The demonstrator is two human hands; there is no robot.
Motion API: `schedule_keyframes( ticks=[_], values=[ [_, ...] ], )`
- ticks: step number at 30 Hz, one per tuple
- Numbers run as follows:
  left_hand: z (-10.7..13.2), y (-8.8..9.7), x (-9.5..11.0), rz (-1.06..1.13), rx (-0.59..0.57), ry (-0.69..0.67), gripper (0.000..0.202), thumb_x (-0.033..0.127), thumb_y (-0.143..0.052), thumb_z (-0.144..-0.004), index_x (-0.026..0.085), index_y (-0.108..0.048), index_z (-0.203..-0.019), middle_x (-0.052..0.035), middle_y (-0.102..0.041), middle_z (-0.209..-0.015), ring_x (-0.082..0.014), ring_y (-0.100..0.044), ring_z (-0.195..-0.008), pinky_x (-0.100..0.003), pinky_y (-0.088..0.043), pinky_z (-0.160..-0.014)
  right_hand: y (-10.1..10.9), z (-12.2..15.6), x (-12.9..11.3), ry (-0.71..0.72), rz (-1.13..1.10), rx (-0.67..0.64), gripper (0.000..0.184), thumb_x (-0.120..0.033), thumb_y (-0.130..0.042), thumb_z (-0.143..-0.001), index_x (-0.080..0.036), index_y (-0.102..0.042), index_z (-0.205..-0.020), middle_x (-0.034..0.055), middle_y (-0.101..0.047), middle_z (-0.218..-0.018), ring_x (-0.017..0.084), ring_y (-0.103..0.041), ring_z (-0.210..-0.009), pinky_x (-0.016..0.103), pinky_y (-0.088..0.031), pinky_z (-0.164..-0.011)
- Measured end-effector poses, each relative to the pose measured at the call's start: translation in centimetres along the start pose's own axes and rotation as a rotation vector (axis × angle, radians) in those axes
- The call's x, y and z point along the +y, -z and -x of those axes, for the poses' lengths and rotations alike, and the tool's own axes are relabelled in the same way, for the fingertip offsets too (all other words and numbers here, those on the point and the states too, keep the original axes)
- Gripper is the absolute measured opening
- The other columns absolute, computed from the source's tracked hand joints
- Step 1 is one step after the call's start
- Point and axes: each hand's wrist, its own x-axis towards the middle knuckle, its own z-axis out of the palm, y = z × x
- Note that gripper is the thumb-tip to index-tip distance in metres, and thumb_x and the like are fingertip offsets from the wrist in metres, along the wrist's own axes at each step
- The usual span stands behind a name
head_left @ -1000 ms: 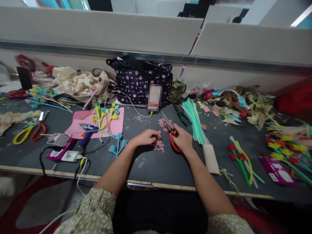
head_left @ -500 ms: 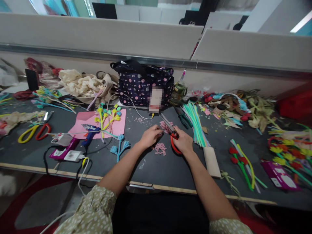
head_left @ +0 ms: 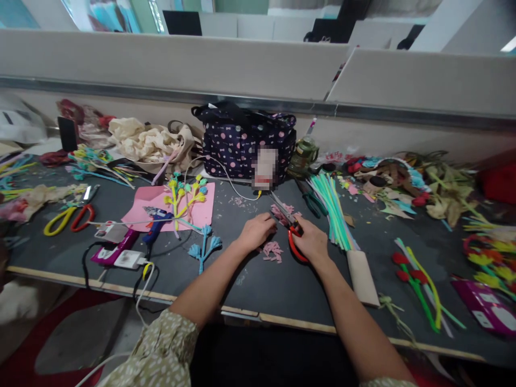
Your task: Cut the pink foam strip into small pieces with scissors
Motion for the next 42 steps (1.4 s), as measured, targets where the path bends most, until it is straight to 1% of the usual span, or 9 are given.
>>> schedule_keyframes(
  ticks=[4, 10, 14, 17, 21, 25, 28, 37, 42],
  values=[
    [0.1, 0.2, -0.1, -0.003, -0.015, 0.036, 0.011, 0.029, -0.058, -0.088, 0.023, -0.064, -0.095, -0.005, -0.056, -0.099, -0.0181, -0.054, -0.093, -0.028, -0.044, -0.074, 0.1, 0.0, -0.1, -0.001, 0.0, -0.004, 0.046, -0.028, -0.057, -0.079, -0.027, -0.06, -0.124, -0.0004, -0.069, -0.089, 0.018, -0.062, -0.083, 0.026, -0.041, -0.067],
    [-0.2, -0.9, -0.1, -0.031, -0.031, -0.03, 0.017, 0.028, -0.05, -0.092, 0.02, -0.066, -0.092, -0.0072, -0.057, -0.098, -0.0194, -0.054, -0.094, -0.029, -0.044, -0.076, 0.1, 0.0, -0.2, -0.015, 0.011, -0.014, 0.047, -0.028, -0.057, -0.079, -0.026, -0.059, -0.126, 0.0, -0.069, -0.09, 0.018, -0.062, -0.083, 0.026, -0.041, -0.066],
    [-0.1, -0.6, 0.1, 0.002, -0.012, -0.008, 0.02, 0.028, -0.046, -0.094, 0.02, -0.065, -0.091, -0.0069, -0.058, -0.098, -0.0186, -0.055, -0.092, -0.028, -0.044, -0.076, 0.0, 0.0, 0.0, -0.001, -0.004, 0.001, 0.047, -0.027, -0.056, -0.079, -0.027, -0.059, -0.126, -0.0001, -0.07, -0.091, 0.018, -0.063, -0.084, 0.027, -0.042, -0.069],
    [0.1, 0.0, 0.2, 0.19, 0.064, 0.037, 0.019, 0.027, -0.045, -0.094, 0.022, -0.064, -0.096, -0.0058, -0.058, -0.103, -0.0164, -0.057, -0.092, -0.026, -0.045, -0.078, -0.1, 0.1, 0.1, 0.006, -0.005, 0.001, 0.047, -0.028, -0.057, -0.079, -0.027, -0.059, -0.126, 0.0, -0.07, -0.092, 0.019, -0.063, -0.084, 0.027, -0.043, -0.068],
    [0.0, 0.7, 0.3, 0.577, 0.23, 0.091, 0.018, 0.03, -0.05, -0.092, 0.02, -0.065, -0.089, -0.005, -0.06, -0.089, -0.0157, -0.057, -0.085, -0.028, -0.046, -0.08, -0.2, 0.2, 0.1, 0.015, -0.019, 0.014, 0.045, -0.029, -0.057, -0.08, -0.027, -0.059, -0.125, 0.0008, -0.07, -0.092, 0.019, -0.063, -0.085, 0.027, -0.043, -0.069],
    [-0.5, 0.8, 0.4, 1.024, 0.324, 0.29, 0.022, 0.037, -0.059, -0.085, 0.017, -0.067, -0.093, -0.0006, -0.056, -0.07, -0.0109, -0.05, -0.058, -0.025, -0.045, -0.058, -0.1, 0.2, 0.0, 0.012, -0.039, 0.016, 0.045, -0.03, -0.057, -0.08, -0.026, -0.059, -0.125, 0.0004, -0.069, -0.092, 0.018, -0.063, -0.085, 0.027, -0.043, -0.07],
    [-0.7, 0.9, 0.2, 1.266, 0.372, 0.413, 0.033, 0.042, -0.067, -0.079, 0.016, -0.068, -0.098, 0.0021, -0.052, -0.063, -0.0078, -0.045, -0.05, -0.022, -0.042, -0.05, 0.0, 0.2, -0.1, 0.007, -0.047, 0.017, 0.046, -0.029, -0.057, -0.08, -0.026, -0.059, -0.125, 0.0004, -0.069, -0.094, 0.018, -0.063, -0.086, 0.027, -0.043, -0.071],
    [-0.8, 0.9, -1.2, 1.471, 0.51, 0.555, 0.035, 0.043, -0.077, -0.068, 0.015, -0.063, -0.084, 0.0014, -0.055, -0.075, -0.0051, -0.05, -0.057, -0.017, -0.048, -0.053, 0.3, 0.5, -0.7, 0.043, -0.03, -0.009, 0.047, -0.028, -0.056, -0.08, -0.025, -0.059, -0.127, 0.0007, -0.07, -0.094, 0.018, -0.063, -0.088, 0.026, -0.042, -0.07],
    [-0.8, 1.0, -1.5, 1.524, 0.546, 0.586, 0.038, 0.044, -0.079, -0.065, 0.015, -0.063, -0.083, 0.0029, -0.052, -0.071, -0.0046, -0.048, -0.054, -0.017, -0.047, -0.051, 0.2, 0.6, -0.9, 0.064, -0.035, -0.014, 0.047, -0.027, -0.056, -0.08, -0.025, -0.059, -0.127, 0.0013, -0.07, -0.094, 0.018, -0.062, -0.086, 0.026, -0.043, -0.071]
  ],
)
